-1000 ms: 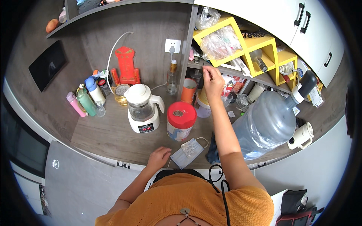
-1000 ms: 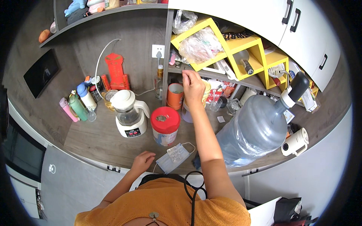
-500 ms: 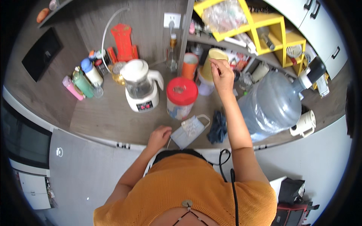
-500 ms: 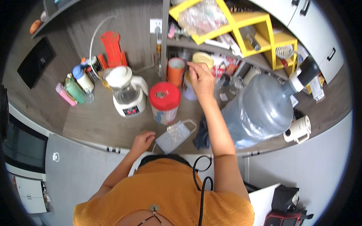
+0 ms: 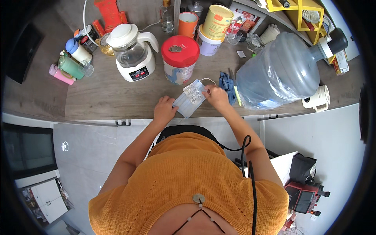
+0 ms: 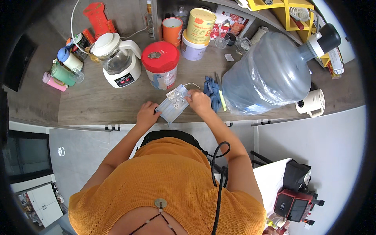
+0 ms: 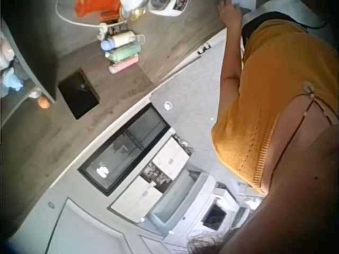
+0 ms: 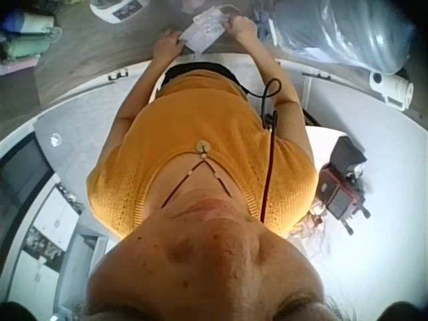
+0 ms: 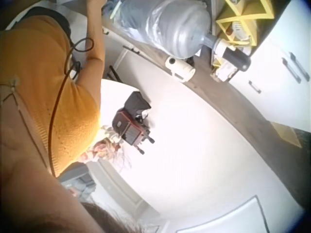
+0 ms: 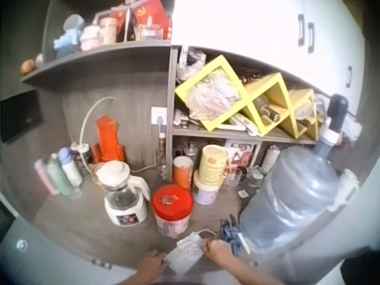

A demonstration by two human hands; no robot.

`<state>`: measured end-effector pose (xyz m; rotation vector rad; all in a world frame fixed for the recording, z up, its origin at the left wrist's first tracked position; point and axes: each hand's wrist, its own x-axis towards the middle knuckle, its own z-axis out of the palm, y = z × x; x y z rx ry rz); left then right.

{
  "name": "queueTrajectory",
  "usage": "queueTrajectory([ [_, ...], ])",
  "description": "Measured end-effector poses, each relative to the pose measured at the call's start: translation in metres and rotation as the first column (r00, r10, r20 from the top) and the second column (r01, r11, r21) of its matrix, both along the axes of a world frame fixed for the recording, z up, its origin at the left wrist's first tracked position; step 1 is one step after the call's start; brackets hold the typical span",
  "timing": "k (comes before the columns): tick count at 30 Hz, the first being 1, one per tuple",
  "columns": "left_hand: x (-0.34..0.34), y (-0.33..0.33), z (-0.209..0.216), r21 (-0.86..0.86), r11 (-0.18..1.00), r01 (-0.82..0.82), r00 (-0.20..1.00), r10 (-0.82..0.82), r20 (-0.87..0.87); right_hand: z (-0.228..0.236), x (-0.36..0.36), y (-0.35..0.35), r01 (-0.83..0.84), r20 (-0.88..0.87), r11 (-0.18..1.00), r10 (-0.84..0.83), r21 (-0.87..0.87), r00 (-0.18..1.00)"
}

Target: The person organizes various items on a counter, including a blue cloth, sunglasses, a small jar, and a blister pack. They also handle a plastic bag containing several small objects and examine a bottle with a pump.

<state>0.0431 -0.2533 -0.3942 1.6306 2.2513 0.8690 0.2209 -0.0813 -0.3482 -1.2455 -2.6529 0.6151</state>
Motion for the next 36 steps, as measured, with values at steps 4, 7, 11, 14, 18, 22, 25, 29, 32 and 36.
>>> queueTrajectory([
  [4,0.004,0.004,0.001,-0.015,1.0,-0.003,1.0,0.003,-0.016,-0.015,-0.017,-0.011,0.091,0.127,0.995,-0.086,-0.037,0.988],
  [7,0.006,0.006,0.0,-0.039,0.998,-0.044,0.999,0.043,-0.024,-0.022,-0.023,-0.017,0.117,0.139,0.992,-0.111,-0.041,0.984],
  [11,0.003,0.006,-0.001,-0.067,0.997,-0.043,0.998,0.047,0.047,-0.031,-0.018,-0.018,0.156,0.01,0.975,-0.156,-0.158,0.988],
  [14,-0.009,0.006,0.004,-0.135,0.988,-0.071,0.98,0.094,0.173,-0.048,-0.003,-0.016,0.107,-0.179,0.949,-0.165,-0.297,0.97],
  [18,-0.041,-0.008,-0.004,-0.084,0.983,-0.164,0.954,0.179,0.241,-0.038,0.011,-0.018,-0.003,-0.349,0.639,-0.416,-0.769,0.84],
  [22,-0.057,-0.021,-0.003,-0.004,0.97,-0.242,0.908,0.228,0.351,-0.029,0.024,-0.02,-0.014,-0.324,0.462,-0.6,-0.887,0.732],
  [25,-0.058,-0.022,-0.001,0.042,0.965,-0.257,0.878,0.215,0.427,-0.029,0.03,-0.02,0.028,-0.335,0.511,-0.603,-0.859,0.724],
  [29,-0.06,-0.025,-0.013,0.17,0.925,-0.339,0.753,0.159,0.639,-0.03,0.033,-0.018,0.03,-0.357,0.595,-0.521,-0.803,0.775],
  [32,-0.073,-0.037,-0.014,0.223,0.8,-0.557,0.591,0.193,0.783,-0.034,0.025,-0.018,0.025,-0.325,0.573,-0.499,-0.819,0.803],
  [36,-0.102,-0.069,-0.006,0.264,0.609,-0.748,0.488,0.233,0.841,-0.042,0.006,-0.024,-0.031,-0.307,0.519,-0.456,-0.854,0.835],
])
